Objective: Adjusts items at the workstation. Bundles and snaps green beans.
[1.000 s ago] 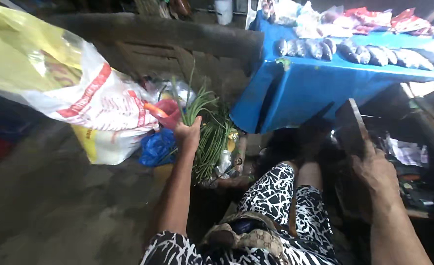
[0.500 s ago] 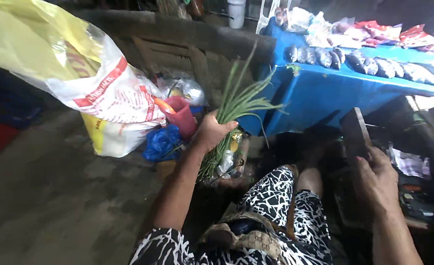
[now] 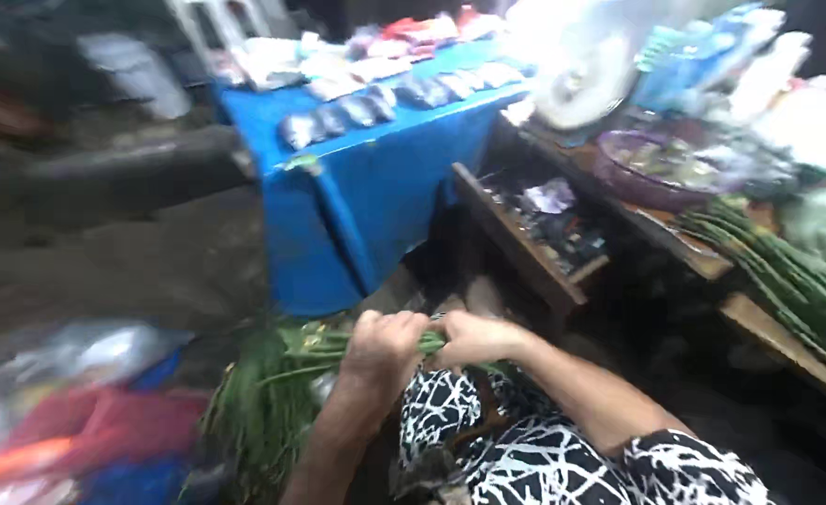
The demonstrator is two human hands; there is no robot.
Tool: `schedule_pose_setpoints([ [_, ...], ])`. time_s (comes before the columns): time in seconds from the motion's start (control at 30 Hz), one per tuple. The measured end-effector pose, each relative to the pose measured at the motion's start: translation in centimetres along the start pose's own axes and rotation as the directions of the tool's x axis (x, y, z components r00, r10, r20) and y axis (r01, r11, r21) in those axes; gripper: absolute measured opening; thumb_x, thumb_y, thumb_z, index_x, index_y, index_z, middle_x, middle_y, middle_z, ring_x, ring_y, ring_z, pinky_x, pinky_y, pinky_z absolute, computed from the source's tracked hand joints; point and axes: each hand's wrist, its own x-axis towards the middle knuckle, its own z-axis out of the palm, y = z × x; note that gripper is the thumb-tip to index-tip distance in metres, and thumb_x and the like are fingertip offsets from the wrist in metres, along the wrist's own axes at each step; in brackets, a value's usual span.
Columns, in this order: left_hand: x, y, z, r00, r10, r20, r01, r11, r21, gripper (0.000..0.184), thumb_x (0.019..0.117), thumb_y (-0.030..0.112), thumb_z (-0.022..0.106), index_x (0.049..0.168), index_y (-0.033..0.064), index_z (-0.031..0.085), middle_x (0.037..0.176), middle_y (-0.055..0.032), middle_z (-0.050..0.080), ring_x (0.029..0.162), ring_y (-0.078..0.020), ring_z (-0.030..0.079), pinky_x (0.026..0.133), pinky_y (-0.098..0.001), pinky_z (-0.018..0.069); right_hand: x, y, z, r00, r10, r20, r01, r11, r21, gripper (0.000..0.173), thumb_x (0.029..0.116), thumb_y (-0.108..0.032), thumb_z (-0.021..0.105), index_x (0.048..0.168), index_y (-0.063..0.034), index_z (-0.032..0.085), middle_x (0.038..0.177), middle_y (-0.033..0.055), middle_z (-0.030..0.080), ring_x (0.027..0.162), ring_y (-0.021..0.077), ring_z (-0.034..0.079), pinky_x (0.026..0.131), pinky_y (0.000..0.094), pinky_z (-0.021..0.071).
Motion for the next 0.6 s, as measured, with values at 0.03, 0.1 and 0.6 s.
schedule_pose_setpoints([
  [0.03, 0.2, 0.0, 0.5, 1.000, -0.002, 0.006, 0.002, 1.000, 0.016, 0.022, 0.0748, 0.010, 0.084, 0.092, 0.0042, 0.072, 0.085, -0.0143, 0.073, 0.077, -0.0342, 0.072, 0.075, -0.0582, 0.0534, -0.4, 0.5, 0.2, 0.999, 0.043, -0.010, -0.043, 0.999, 0.009, 0.025, 0.0950, -0.011, 0.066, 0.118, -0.0013, 0.065, 0.082, 0.0077, 0.065, 0.057, 0.0117, 0.057, 0.054, 0.0306, 0.0499],
  [0.1, 0.3, -0.1, 1.6, 1.000, -0.013, -0.024, 0.013, 1.000, -0.003, 0.029, 0.0732, 0.013, 0.084, 0.098, 0.0026, 0.072, 0.091, -0.0177, 0.072, 0.084, -0.0393, 0.071, 0.083, -0.0631, 0.0505, -1.2, 1.4, 0.1, 0.997, 0.045, -0.070, -0.046, 0.999, -0.003, 0.025, 0.0970, -0.008, 0.062, 0.121, 0.0000, 0.063, 0.084, 0.0098, 0.066, 0.058, 0.0127, 0.056, 0.054, 0.0310, 0.0488],
  [0.6, 3.1, 4.7, 5.1, 0.696, -0.708, 0.118, 0.224, 0.058, -0.973, 0.041, 0.1010, 0.013, 0.058, 0.135, -0.0062, 0.045, 0.115, -0.0103, 0.070, 0.104, -0.0155, 0.070, 0.095, -0.0355, 0.0585, -1.0, 3.0, 0.4, 0.853, -0.148, -0.501, -0.096, 0.898, -0.430, 0.029, 0.0959, -0.016, 0.063, 0.120, -0.0009, 0.067, 0.104, 0.0196, 0.073, 0.098, 0.0354, 0.071, 0.089, 0.0550, 0.0554],
])
